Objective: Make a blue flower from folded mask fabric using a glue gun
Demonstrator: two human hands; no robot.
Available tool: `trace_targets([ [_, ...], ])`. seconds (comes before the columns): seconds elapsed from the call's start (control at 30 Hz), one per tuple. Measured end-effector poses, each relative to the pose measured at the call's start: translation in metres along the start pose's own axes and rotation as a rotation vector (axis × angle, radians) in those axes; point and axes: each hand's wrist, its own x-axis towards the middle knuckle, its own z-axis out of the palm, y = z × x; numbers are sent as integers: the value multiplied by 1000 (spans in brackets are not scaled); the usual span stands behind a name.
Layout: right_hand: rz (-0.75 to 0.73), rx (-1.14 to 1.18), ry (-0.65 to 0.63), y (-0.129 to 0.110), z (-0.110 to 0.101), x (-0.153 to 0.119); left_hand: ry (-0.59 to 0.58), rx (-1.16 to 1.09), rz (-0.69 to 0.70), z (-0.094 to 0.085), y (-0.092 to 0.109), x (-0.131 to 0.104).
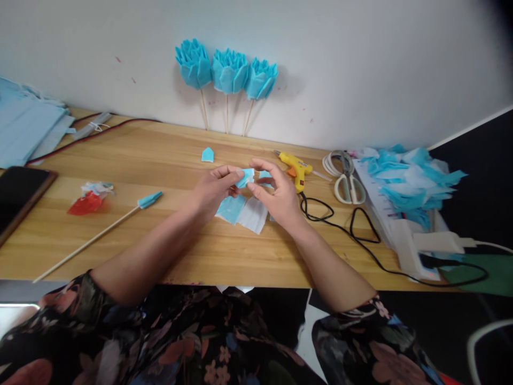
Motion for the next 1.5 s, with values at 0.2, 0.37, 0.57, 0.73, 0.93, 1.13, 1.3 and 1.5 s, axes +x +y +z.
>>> trace_targets([
  [0.2,-2,23,1,1,-1,1,-6,0,-3,0,-1,1],
  [0.37,-9,28,4,1,0,0,0,4,1,1,-1,1],
  [0.57,9,14,8,2,0,0,-13,14,1,0,-1,1],
  [0.73,11,26,10,2,0,0,-17,31,-6,0,-1,1],
  [0.93,8,27,12,0,-6,2,-2,-5,24,-1,-1,1],
  [1.13,-3,48,37,-3,-8,4,24,-53,21,-2,0,1],
  [1.3,-9,20,43,-3,-9,3,15,-34,28,-2,0,1],
  [1.5,-22,-13,48,-3,-10,4,-18,-30,4,-3,-1,2],
])
